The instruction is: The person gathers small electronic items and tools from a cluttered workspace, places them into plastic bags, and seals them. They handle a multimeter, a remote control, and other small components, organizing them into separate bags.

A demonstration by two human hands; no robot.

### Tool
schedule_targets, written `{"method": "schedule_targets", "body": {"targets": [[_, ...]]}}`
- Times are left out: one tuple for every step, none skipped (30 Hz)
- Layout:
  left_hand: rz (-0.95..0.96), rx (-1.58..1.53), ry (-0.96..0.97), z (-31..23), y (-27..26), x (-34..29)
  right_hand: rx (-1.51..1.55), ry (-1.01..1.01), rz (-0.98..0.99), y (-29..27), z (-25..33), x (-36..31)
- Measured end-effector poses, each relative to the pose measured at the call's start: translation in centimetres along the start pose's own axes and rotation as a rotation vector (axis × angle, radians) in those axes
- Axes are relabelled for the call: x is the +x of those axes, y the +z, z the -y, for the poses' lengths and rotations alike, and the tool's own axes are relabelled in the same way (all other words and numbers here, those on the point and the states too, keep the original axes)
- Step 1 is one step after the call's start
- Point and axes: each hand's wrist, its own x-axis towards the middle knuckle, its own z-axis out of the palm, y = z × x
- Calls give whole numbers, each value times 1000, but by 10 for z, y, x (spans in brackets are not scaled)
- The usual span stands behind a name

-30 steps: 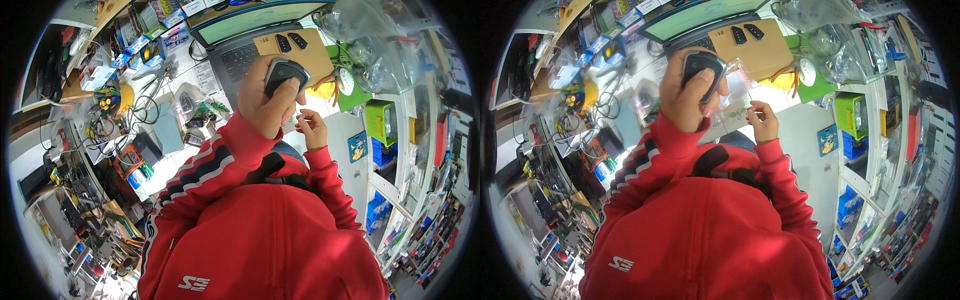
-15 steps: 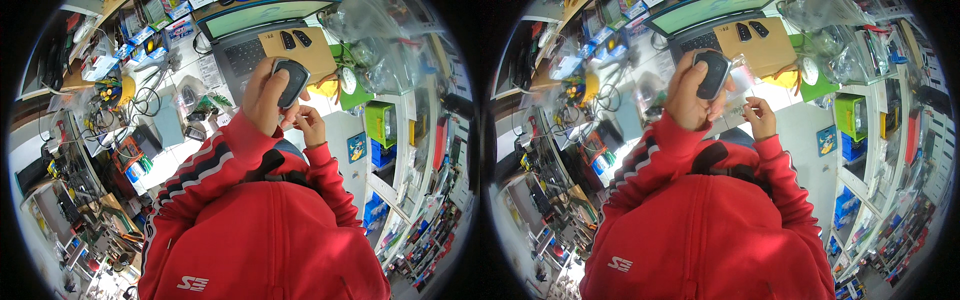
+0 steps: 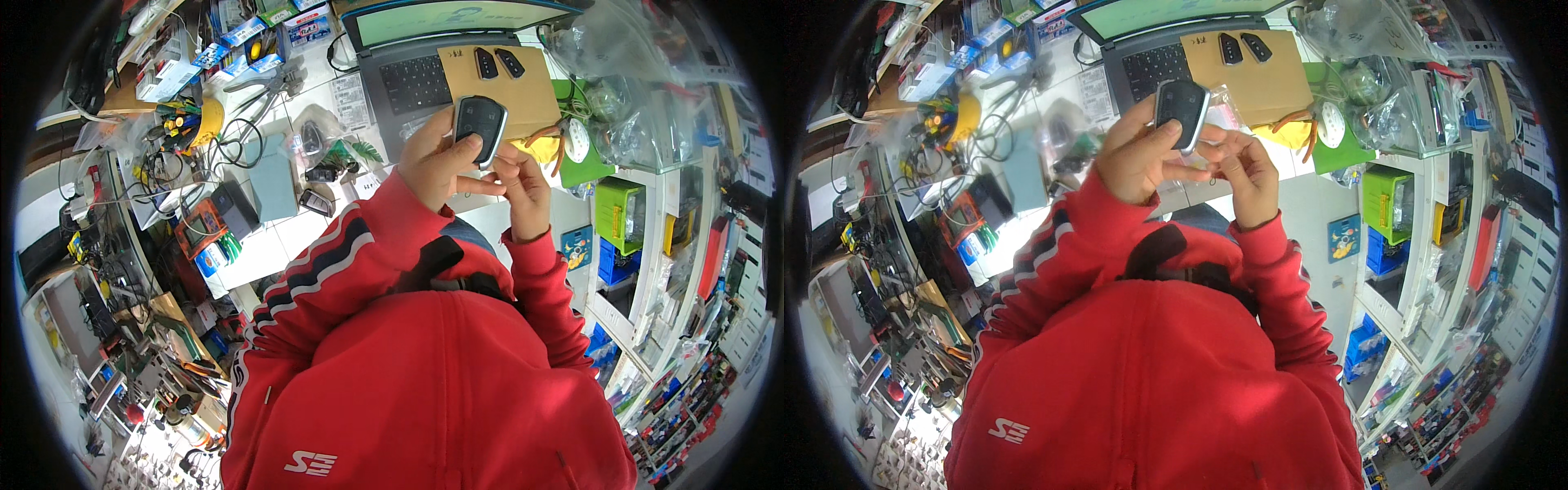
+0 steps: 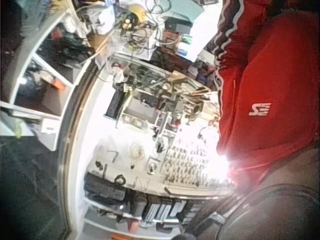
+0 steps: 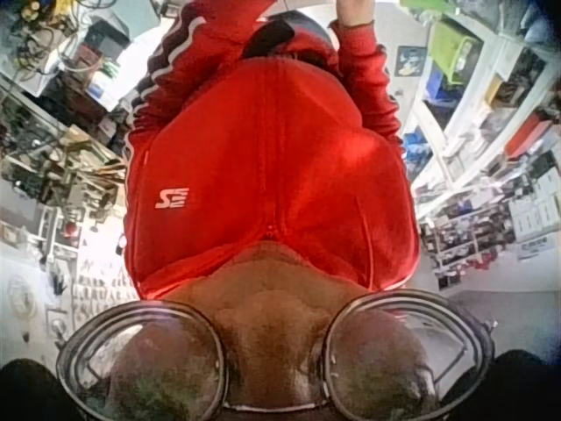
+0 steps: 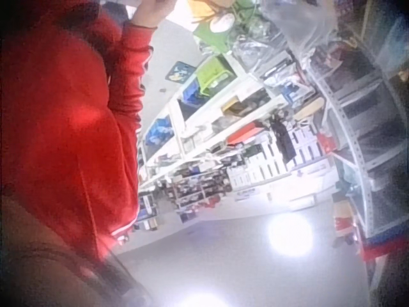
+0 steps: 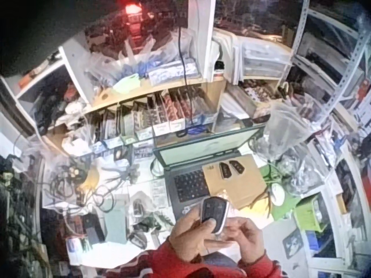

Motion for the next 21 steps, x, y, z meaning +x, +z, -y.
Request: {"method": "schedule_targets", "body": {"targets": [[23,-21,-63,2,-1,0,5,-3,-7,-1,7,1],[53,-47,-100,5,-4,0,31,-21,9,0,13,3],[88,19,-162,9,-4,-2,2,-8,-27,0,17,5],[118,56,-229,15,-5,-5,84,32,3,-1,22,3],[81,136,-217,22,-4,-10,-38,49,-10,-1,24,3],[49,202,-202,30,-3,-15,-124,41,42,-2,25,3],[11,279,-70,39,-1,-17,-167,92,65,-1,24,2],[-34,376,-23,46,-3,-19,-200,140,97,-2,22,1],[-59,376,0,52,-8,-22,-142,200,72,1,17,-1],[-78,335,-76,57,-14,-26,-127,211,98,2,11,-1],[-119,337,-104,62,-21,-29,-123,196,127,4,4,-3],[-147,328,-92,67,-30,-31,-148,238,98,6,-2,-3],[-211,276,-123,72,-41,-34,-129,219,157,8,-8,-3],[-247,203,-102,75,-53,-36,-127,225,185,9,-15,-3],[-320,164,-119,78,-71,-36,-127,228,207,11,-20,-2],[-426,190,-143,78,-92,-38,-129,244,222,11,-24,-2],[-572,131,-140,79,-114,-43,-145,255,227,11,-28,-2],[-679,165,-139,77,-136,-48,-158,253,230,10,-32,-3],[-835,124,-152,76,-157,-48,-173,310,220,8,-35,-3],[-865,146,-116,73,-178,-53,-155,325,205,6,-39,-6],[-892,243,-115,69,-197,-53,-172,336,184,4,-44,-8]]}}
